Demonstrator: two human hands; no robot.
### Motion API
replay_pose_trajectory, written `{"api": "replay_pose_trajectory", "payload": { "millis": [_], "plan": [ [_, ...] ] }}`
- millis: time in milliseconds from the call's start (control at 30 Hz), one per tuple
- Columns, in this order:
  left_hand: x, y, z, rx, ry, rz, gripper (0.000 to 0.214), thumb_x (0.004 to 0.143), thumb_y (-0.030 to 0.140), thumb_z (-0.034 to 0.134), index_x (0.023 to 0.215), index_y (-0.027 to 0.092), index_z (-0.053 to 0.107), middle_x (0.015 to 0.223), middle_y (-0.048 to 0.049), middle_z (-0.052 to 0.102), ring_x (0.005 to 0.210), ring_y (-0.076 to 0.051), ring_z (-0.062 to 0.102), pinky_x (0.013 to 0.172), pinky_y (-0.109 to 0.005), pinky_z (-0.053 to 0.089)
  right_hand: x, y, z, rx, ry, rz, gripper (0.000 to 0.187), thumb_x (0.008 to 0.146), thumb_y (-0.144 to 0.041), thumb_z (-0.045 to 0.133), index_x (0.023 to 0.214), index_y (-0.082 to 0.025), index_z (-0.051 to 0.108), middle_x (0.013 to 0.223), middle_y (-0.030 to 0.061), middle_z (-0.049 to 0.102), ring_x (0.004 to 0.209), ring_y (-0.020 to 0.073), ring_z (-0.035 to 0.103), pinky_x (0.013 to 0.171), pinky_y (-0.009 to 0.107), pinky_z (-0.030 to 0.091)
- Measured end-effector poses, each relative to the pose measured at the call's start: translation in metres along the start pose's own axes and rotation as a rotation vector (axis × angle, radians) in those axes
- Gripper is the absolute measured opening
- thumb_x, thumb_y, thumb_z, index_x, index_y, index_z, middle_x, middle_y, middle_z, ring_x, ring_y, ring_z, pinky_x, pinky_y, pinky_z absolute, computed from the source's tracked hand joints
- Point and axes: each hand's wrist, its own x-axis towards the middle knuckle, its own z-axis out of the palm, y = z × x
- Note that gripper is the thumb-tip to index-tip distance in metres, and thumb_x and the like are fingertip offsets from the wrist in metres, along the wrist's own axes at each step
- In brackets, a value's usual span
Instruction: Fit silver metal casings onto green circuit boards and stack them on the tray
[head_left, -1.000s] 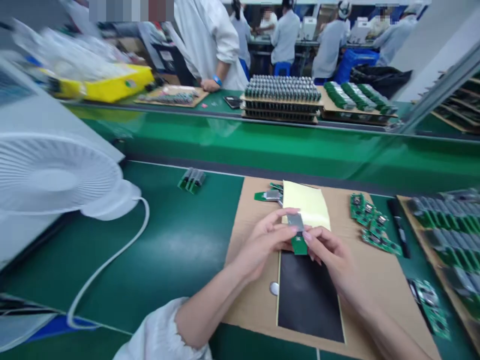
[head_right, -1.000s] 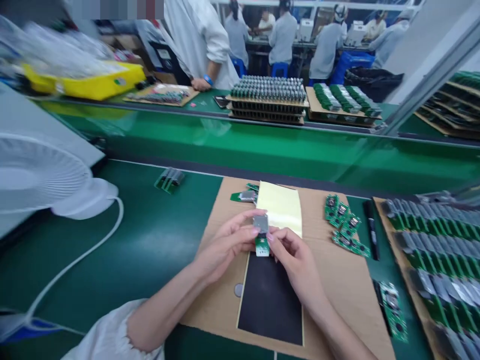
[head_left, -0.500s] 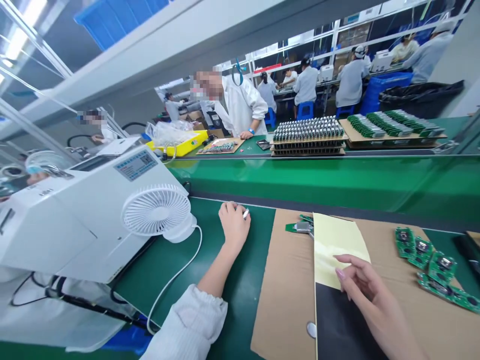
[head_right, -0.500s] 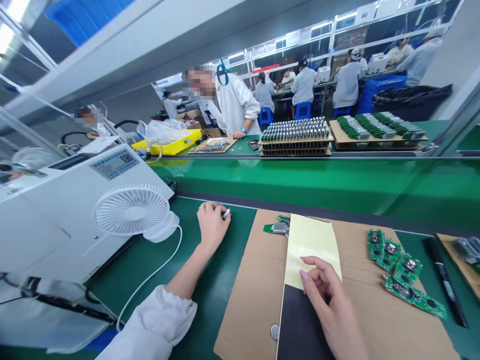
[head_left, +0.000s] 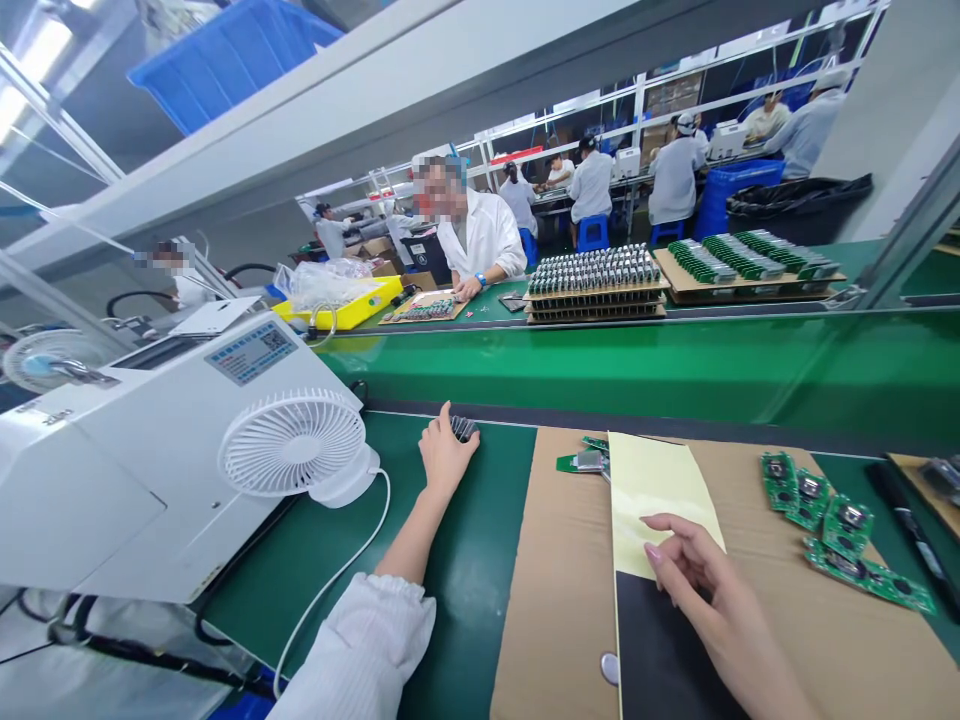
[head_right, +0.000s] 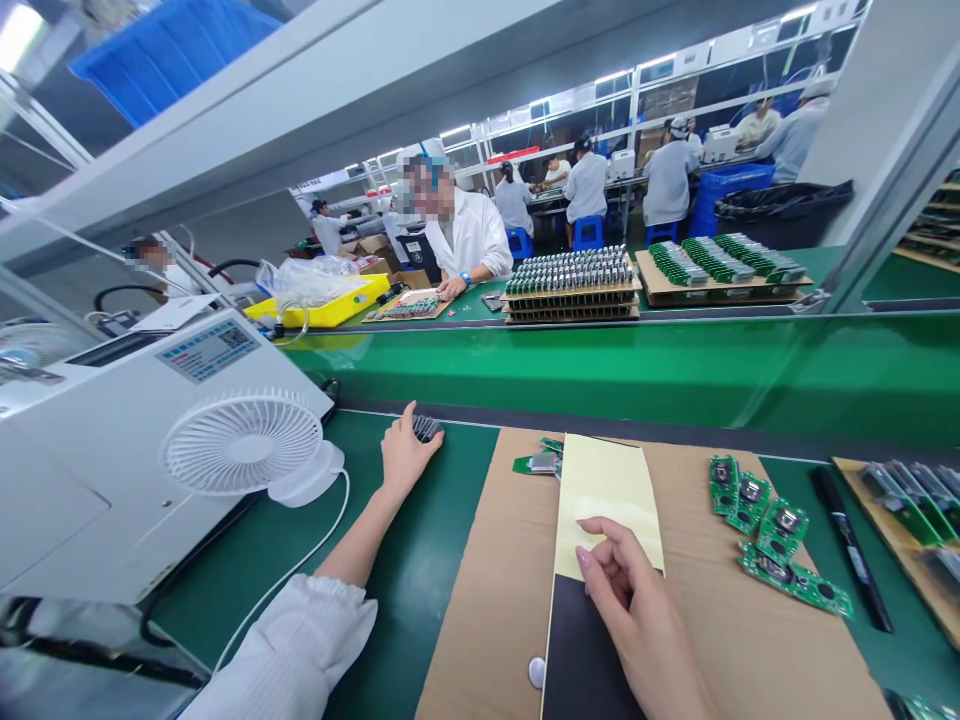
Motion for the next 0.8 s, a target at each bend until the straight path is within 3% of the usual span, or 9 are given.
{"api": "replay_pose_trajectory", "payload": {
  "millis": [367,467,533,567,633,700,800],
  "plan": [
    [0.013,0.001,-0.004,0.006,-0.073,0.102,0.034,0.088,0.038,0.061,0.115,0.017,0.060,0.124,-0.0097,0.059,0.110,-0.026,0.057,0.093,-0.049,0.047,0.002,-0.007,0.002,0.016,-0.021,-0.014,0.029,0.086,-0.050,0.057,0.101,-0.026,0.061,0.065,-0.0027,0.049,0.058,0.0170,0.051,0.055,0.028,0.042],
    [0.005,0.015,-0.015,-0.063,-0.037,0.077,0.045,0.084,0.042,0.062,0.121,0.017,0.058,0.133,-0.0178,0.051,0.123,-0.037,0.045,0.098,-0.055,0.037,0.004,-0.014,0.000,0.028,-0.009,-0.010,0.029,0.086,-0.049,0.058,0.100,-0.024,0.061,0.064,-0.0031,0.048,0.058,0.0170,0.049,0.056,0.029,0.041],
    [-0.009,0.033,-0.026,-0.142,-0.025,0.075,0.048,0.086,0.043,0.056,0.125,0.016,0.056,0.138,-0.0216,0.046,0.131,-0.042,0.035,0.101,-0.055,0.030,0.007,-0.020,-0.005,0.058,0.081,0.011,0.030,0.086,-0.050,0.058,0.101,-0.023,0.060,0.065,-0.0032,0.047,0.060,0.0170,0.047,0.058,0.029,0.039],
    [-0.020,0.044,-0.033,-0.194,-0.050,0.089,0.044,0.089,0.044,0.050,0.122,0.016,0.059,0.134,-0.0203,0.051,0.129,-0.040,0.038,0.101,-0.052,0.030,0.009,-0.022,-0.007,0.086,0.155,0.024,0.032,0.085,-0.050,0.058,0.103,-0.023,0.059,0.066,-0.0033,0.047,0.061,0.0170,0.047,0.059,0.029,0.039],
    [-0.046,0.066,-0.046,-0.315,-0.202,0.159,0.041,0.092,0.049,0.042,0.097,0.019,0.069,0.102,-0.0123,0.068,0.105,-0.032,0.056,0.089,-0.042,0.038,0.014,-0.024,-0.012,0.156,0.317,0.052,0.036,0.084,-0.050,0.061,0.106,-0.023,0.056,0.069,-0.0033,0.048,0.065,0.0173,0.048,0.062,0.029,0.040],
    [-0.075,0.087,-0.055,-0.420,-0.417,0.223,0.048,0.090,0.057,0.042,0.068,0.023,0.069,0.071,-0.0066,0.068,0.079,-0.028,0.061,0.071,-0.036,0.039,0.019,-0.022,-0.016,0.233,0.433,0.089,0.039,0.081,-0.049,0.065,0.107,-0.023,0.054,0.071,-0.0031,0.050,0.069,0.0177,0.050,0.066,0.030,0.042],
    [-0.110,0.110,-0.056,-0.569,-0.629,0.255,0.035,0.079,0.056,0.060,0.067,0.024,0.070,0.065,-0.0036,0.067,0.072,-0.027,0.060,0.064,-0.033,0.035,0.023,-0.017,-0.018,0.297,0.487,0.137,0.040,0.078,-0.049,0.067,0.105,-0.023,0.054,0.073,-0.0030,0.052,0.068,0.0172,0.051,0.064,0.029,0.042]
  ]
}}
